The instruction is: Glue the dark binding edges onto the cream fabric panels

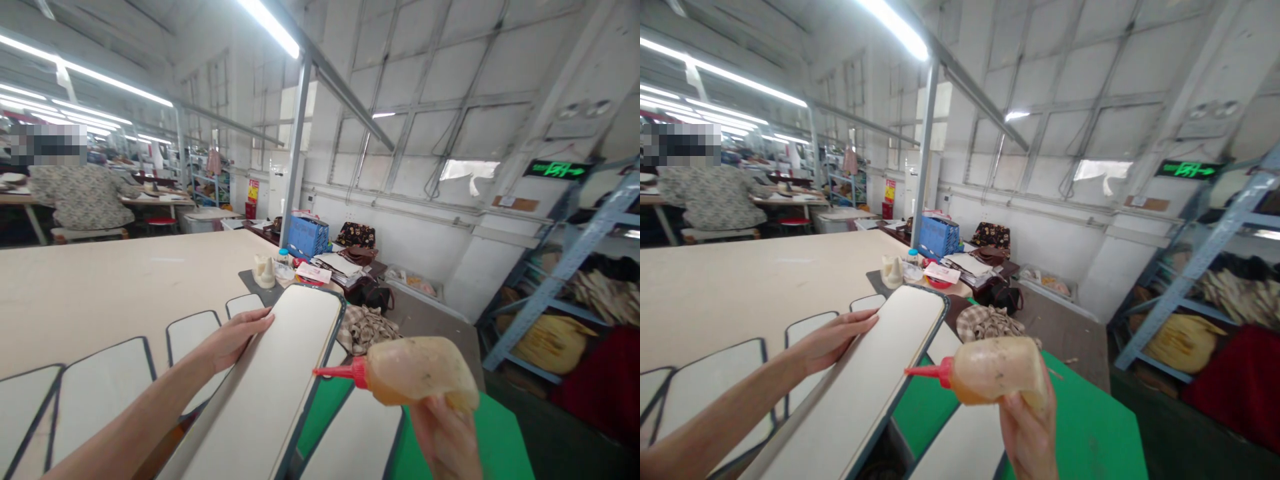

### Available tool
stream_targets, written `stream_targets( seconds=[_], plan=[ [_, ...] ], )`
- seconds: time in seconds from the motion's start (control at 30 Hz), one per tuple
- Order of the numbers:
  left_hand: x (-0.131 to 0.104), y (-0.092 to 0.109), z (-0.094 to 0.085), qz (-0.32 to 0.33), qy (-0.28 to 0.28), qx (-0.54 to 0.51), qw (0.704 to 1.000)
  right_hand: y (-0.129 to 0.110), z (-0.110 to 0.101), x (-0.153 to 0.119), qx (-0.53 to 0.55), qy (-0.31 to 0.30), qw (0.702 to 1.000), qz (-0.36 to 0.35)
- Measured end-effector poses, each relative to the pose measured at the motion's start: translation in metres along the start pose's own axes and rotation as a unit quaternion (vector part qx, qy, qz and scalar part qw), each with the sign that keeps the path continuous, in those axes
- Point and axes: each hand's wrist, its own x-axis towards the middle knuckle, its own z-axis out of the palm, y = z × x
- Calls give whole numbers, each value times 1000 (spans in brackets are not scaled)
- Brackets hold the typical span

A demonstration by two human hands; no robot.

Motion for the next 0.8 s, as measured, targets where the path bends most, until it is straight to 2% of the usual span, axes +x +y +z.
stream_targets(
  seconds=[0.2,0.43,0.8],
  plan=[
    [2,1,-5,3,15,-8,1000,2,3,-5,-11,-7,1000,4],
    [11,3,-14,2,18,-12,1000,5,4,-10,-52,-61,997,-2],
    [21,19,-4,-3,36,-1,999,-3,11,-23,-49,-22,997,59]
  ],
)
